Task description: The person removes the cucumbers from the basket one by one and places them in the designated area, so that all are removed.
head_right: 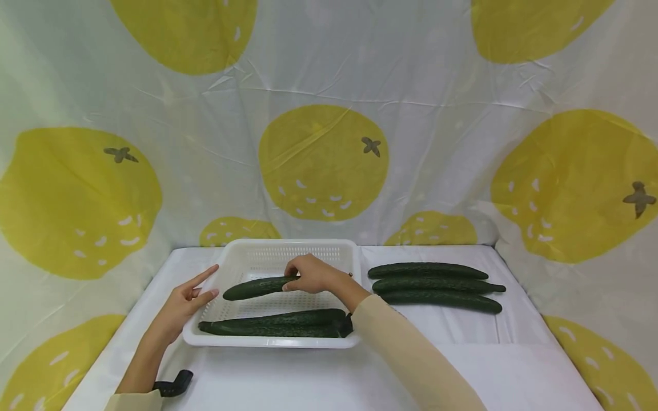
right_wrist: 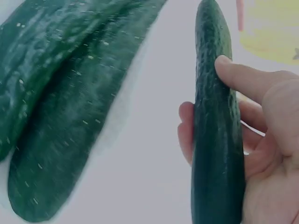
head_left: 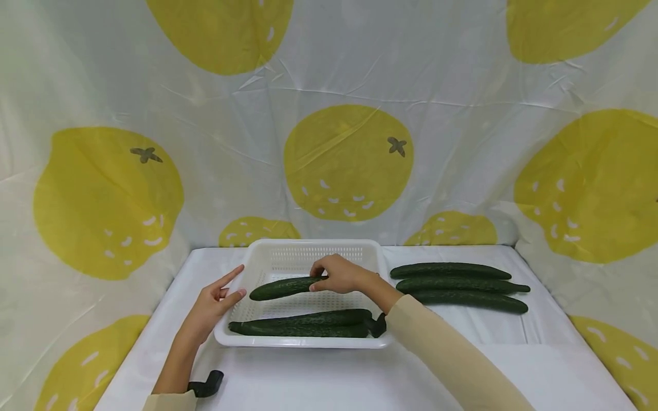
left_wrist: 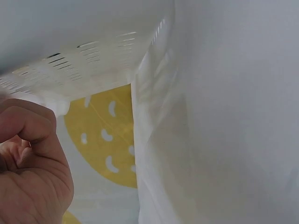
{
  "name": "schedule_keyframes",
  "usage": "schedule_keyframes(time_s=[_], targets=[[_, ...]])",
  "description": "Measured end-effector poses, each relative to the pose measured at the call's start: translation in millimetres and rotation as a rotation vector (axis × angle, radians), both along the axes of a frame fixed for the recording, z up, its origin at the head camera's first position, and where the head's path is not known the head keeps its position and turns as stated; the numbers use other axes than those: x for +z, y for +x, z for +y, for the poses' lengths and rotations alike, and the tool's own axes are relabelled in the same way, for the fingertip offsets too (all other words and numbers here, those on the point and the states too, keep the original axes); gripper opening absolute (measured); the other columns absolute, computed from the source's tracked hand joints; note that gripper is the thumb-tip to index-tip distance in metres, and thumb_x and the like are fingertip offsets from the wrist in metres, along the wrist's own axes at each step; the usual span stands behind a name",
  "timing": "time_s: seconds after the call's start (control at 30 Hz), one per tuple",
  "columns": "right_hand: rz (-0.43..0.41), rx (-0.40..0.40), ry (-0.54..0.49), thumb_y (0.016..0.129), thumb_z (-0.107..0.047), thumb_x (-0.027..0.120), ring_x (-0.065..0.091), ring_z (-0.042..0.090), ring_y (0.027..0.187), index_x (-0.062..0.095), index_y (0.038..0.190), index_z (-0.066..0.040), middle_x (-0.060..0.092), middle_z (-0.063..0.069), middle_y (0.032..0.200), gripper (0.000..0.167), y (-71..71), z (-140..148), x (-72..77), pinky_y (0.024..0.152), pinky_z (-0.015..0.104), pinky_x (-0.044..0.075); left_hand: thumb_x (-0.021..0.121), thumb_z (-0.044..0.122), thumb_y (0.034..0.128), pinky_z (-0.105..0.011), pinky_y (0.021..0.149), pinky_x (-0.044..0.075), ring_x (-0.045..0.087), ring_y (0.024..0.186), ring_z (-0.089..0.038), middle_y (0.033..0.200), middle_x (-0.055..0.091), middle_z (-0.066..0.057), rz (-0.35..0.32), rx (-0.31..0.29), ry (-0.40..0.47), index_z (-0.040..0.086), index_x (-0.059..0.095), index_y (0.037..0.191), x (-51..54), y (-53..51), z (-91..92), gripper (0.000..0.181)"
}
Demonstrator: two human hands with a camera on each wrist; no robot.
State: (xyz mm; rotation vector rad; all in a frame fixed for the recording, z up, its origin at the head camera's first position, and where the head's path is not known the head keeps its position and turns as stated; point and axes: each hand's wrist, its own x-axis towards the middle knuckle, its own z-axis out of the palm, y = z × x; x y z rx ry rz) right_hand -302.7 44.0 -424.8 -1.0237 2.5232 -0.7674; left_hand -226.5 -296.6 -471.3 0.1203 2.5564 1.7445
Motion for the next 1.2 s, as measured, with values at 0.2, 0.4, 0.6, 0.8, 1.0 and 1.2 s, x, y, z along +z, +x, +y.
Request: schedule_keyframes(time_s=[0.2, 0.4, 0.6, 0.8, 1.0, 1.2], targets=[[0.017, 0.003, -0.07, 0.097, -0.036, 0.073, 0.067, 0.017, 0.106, 0.075, 0.119, -0.011, 0.074, 0.001, 0.115, 0.034, 2.1, 5, 16.1, 0.088, 0.031, 0.055, 0.072, 0.023, 0.0977, -0.026, 0.059, 0.043, 0.041, 0.06, -0.006, 0.065, 0.041, 0.004, 0.026, 0.009, -0.033, 0.021, 0.042, 0.159, 2.3, 0.8, -2.4, 0.068], [0.019, -0.003, -0.089, 0.098, -0.037, 0.071, 0.069, 0.017, 0.104, 0.074, 0.123, -0.011, 0.073, 0.002, 0.12, 0.036, 9.9, 18, 27.1, 0.088, 0.032, 0.055, 0.073, 0.024, 0.0973, -0.029, 0.057, 0.038, 0.035, 0.061, -0.006, 0.066, 0.037, 0.003, 0.034, 0.016, -0.059, 0.023, 0.044, 0.158, 2.5, 1.6, -2.2, 0.068], [0.058, -0.023, -0.12, 0.098, -0.04, 0.07, 0.068, 0.013, 0.095, 0.072, 0.127, -0.011, 0.072, 0.003, 0.123, 0.041, 13.7, 40, 34.0, 0.084, 0.031, 0.055, 0.072, 0.024, 0.0976, -0.026, 0.062, 0.042, 0.04, 0.063, -0.007, 0.067, 0.042, 0.002, 0.019, 0.028, -0.058, 0.023, 0.043, 0.159, 2.1, 2.5, -1.3, 0.068], [0.092, -0.073, -0.15, 0.097, -0.043, 0.071, 0.064, 0.006, 0.083, 0.073, 0.124, -0.016, 0.072, -0.002, 0.118, 0.039, 17.3, 68, 33.1, 0.079, 0.029, 0.054, 0.073, 0.024, 0.0973, -0.028, 0.06, 0.039, 0.038, 0.062, -0.007, 0.068, 0.04, 0.002, 0.024, 0.038, -0.068, 0.024, 0.044, 0.158, 1.7, 2.5, -0.7, 0.068], [0.124, -0.133, -0.154, 0.095, -0.044, 0.072, 0.062, 0.009, 0.085, 0.073, 0.122, -0.015, 0.072, -0.002, 0.114, 0.04, 24.5, 97, 30.8, 0.076, 0.031, 0.052, 0.072, 0.025, 0.098, -0.028, 0.062, 0.04, 0.038, 0.063, -0.008, 0.067, 0.041, 0.001, 0.028, 0.025, -0.079, 0.024, 0.042, 0.159, 1.4, 1.1, 0.1, 0.068], [0.141, -0.171, -0.145, 0.094, -0.046, 0.073, 0.06, 0.011, 0.087, 0.073, 0.121, -0.016, 0.071, -0.002, 0.112, 0.04, 28.3, 122, 27.8, 0.074, 0.032, 0.052, 0.071, 0.024, 0.0982, -0.029, 0.06, 0.04, 0.039, 0.062, -0.008, 0.068, 0.041, 0.001, 0.022, 0.029, -0.085, 0.023, 0.041, 0.16, 1.7, 0.0, 0.9, 0.068]])
